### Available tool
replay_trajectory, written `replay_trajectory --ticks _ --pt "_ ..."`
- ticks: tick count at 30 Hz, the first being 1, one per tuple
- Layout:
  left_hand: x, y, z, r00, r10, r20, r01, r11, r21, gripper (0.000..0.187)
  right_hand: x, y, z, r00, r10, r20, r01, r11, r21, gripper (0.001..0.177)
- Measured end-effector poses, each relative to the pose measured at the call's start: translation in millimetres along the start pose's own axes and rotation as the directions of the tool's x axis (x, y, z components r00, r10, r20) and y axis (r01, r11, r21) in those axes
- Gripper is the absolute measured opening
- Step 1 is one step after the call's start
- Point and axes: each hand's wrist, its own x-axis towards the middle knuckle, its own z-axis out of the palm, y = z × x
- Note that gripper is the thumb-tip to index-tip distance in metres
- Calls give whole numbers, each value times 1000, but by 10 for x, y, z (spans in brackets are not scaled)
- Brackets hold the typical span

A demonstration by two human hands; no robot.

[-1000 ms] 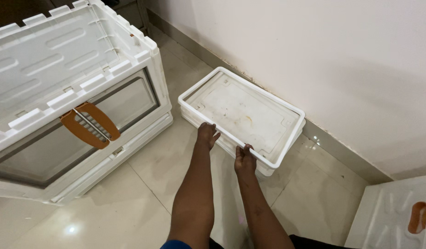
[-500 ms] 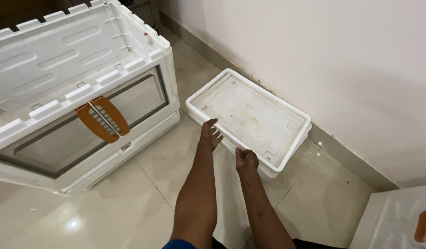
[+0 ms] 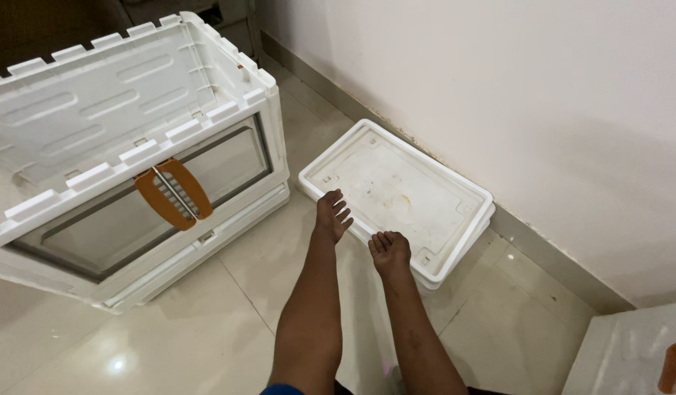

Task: The person repeatedly assembles and disassembles white plastic storage crates by removing lids, unfolding side panels, and then refolding them. The person handles multiple crates in sequence, stacking them after each assembly.

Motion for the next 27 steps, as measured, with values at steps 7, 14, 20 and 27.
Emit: replay_trajectory --ticks 7,14,20,27 --pt "-342 541 185 971 129 201 -150 984 93 64 -389 -140 659 967 -110 230 141 983 -121 42" --pt "-887 1230 434 893 321 316 -352 935 45 64 -953 -90 1648 836 -167 522 265 957 -119 54" --pt "-1722 2033 347 749 560 353 -598 801 -1 70 -1660 88 2521 647 -98 756 296 946 -131 66" --pt "-2946 2606 -48 591 786 180 -806 573 145 74 -2480 579 3071 513 41 858 360 896 -259 76"
